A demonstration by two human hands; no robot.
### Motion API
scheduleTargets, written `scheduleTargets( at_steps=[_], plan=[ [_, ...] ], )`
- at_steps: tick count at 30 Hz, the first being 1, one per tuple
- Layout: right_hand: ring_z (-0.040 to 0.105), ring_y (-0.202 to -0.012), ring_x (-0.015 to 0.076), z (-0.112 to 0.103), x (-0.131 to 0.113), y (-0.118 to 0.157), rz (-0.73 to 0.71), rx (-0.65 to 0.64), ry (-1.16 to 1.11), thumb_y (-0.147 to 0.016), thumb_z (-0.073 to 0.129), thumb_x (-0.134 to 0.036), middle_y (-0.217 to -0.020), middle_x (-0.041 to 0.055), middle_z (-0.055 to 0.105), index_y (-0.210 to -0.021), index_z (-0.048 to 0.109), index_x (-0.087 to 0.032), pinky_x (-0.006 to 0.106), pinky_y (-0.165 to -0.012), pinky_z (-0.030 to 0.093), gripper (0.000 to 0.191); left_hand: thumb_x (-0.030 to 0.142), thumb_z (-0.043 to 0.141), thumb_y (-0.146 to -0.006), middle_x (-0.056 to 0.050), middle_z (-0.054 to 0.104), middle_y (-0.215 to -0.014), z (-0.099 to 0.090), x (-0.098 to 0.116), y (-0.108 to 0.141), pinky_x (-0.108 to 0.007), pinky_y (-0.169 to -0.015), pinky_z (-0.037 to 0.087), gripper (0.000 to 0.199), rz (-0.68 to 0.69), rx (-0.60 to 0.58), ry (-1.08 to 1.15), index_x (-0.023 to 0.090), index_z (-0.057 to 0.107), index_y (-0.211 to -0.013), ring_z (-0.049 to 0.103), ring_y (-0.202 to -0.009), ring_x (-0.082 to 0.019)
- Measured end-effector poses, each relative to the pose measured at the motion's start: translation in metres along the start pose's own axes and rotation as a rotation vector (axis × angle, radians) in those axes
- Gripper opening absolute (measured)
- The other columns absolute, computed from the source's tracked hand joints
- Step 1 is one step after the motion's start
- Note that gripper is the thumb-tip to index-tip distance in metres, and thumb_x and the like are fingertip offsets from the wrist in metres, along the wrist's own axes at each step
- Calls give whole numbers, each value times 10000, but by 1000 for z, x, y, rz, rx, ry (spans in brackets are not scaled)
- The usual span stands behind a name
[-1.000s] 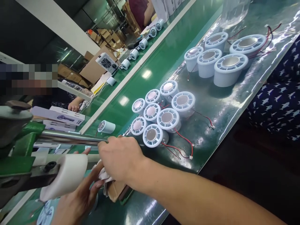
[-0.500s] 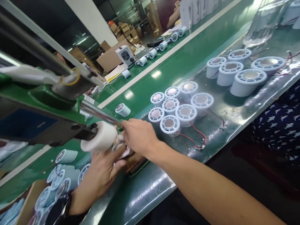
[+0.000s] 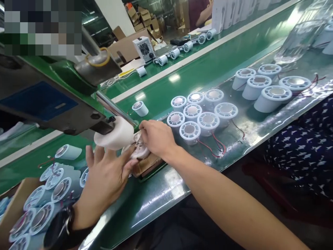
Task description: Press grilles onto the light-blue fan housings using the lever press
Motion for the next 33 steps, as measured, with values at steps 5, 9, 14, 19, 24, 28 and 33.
scheduleTargets(
  at_steps=[5,9,14,19,24,28,33],
  plan=[
    [617,-837,169,0,1,0,-21,-1,3,-886,482,-169,-917,15,695,-951,672,-194,259,-718,371,202,420,318,-985,-124,550,-1259,3,7,2,-619,-1019,367,417,26,-114,177,276,634,-1215,453,-1208,-355],
    [613,-829,164,2,2,0,-27,18,-7,-884,483,-164,-909,14,697,-942,673,-190,252,-724,370,201,379,379,-970,-162,513,-1320,-2,11,3,-742,-1041,220,380,-77,-9,-42,251,635,-1220,339,-1318,-434],
    [607,-798,162,3,5,1,-29,25,-18,-876,478,-156,-880,15,696,-942,679,-186,253,-703,362,214,431,387,-965,-132,558,-1265,-2,18,-2,-698,-1045,293,370,-3,-59,54,264,682,-1110,428,-1248,-394],
    [605,-807,161,5,6,0,-27,41,-53,-865,480,-148,-877,16,694,-955,680,-191,248,-728,375,224,390,418,-955,-181,547,-1297,-10,16,-3,-760,-1027,235,368,-51,17,-119,211,653,-1175,369,-1301,-449],
    [604,-786,163,7,5,0,-43,49,-73,-854,486,-138,-852,20,689,-923,678,-196,249,-705,382,212,436,461,-939,-147,591,-1270,-8,18,-6,-727,-1055,261,346,-19,10,-74,234,670,-1127,404,-1291,-419],
    [609,-770,154,9,1,0,-81,72,-84,-843,465,-103,-835,20,680,-898,661,-183,238,-692,406,219,328,453,-948,-192,531,-1363,0,22,3,-724,-1073,262,384,-209,76,-101,139,576,-1259,311,-1382,-400],
    [629,-825,172,4,-16,7,-121,159,-29,-917,406,-156,-895,50,651,-969,647,-204,263,-744,479,251,262,474,-933,-99,504,-1423,19,26,16,-698,-1030,360,393,-293,72,99,273,527,-1322,375,-1357,-350]
  ],
)
Point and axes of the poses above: each hand's wrist, its own y-axis away from the middle knuckle, its own z-axis out of the palm, x = y × z, the point moved 3 cm from there along -y, towards the middle knuckle
